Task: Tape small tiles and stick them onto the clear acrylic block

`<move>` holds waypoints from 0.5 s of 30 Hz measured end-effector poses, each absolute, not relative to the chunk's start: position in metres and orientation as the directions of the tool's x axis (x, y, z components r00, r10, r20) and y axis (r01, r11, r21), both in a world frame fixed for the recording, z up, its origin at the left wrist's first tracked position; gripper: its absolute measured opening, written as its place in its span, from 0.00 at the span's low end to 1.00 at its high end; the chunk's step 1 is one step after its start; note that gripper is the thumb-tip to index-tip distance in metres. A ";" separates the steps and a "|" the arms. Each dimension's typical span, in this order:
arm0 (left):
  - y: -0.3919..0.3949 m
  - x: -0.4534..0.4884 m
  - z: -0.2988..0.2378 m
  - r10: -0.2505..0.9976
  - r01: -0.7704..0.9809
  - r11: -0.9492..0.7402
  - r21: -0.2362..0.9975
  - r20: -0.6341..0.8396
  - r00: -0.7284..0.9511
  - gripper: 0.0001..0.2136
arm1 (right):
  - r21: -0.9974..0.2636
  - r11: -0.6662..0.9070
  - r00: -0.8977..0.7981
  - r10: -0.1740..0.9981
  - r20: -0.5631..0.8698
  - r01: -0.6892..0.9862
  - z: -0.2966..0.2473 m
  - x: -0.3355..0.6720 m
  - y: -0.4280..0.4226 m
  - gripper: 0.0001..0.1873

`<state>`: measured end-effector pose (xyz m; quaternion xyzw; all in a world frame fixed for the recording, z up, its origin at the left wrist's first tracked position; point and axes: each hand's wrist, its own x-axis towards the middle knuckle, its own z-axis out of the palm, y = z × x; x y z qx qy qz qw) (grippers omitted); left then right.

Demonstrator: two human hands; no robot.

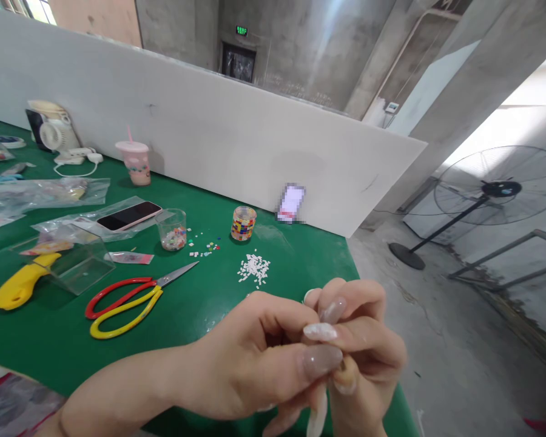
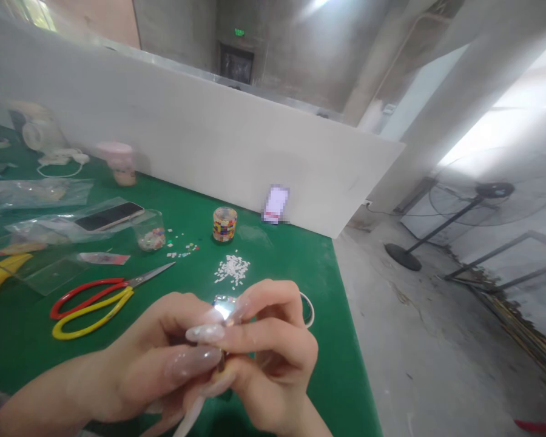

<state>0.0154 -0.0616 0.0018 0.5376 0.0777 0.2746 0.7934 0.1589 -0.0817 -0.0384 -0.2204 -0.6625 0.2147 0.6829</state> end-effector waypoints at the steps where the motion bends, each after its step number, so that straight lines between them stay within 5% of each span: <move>1: -0.061 0.015 0.001 0.527 -0.358 0.273 0.893 0.173 0.832 0.21 | -0.590 0.807 0.040 0.590 0.806 -0.007 -0.040 0.159 -0.081 0.09; 15: -0.062 0.017 0.004 0.541 -0.410 0.232 0.882 0.233 0.808 0.20 | -0.622 0.777 0.060 0.628 0.776 -0.095 -0.047 0.157 -0.079 0.10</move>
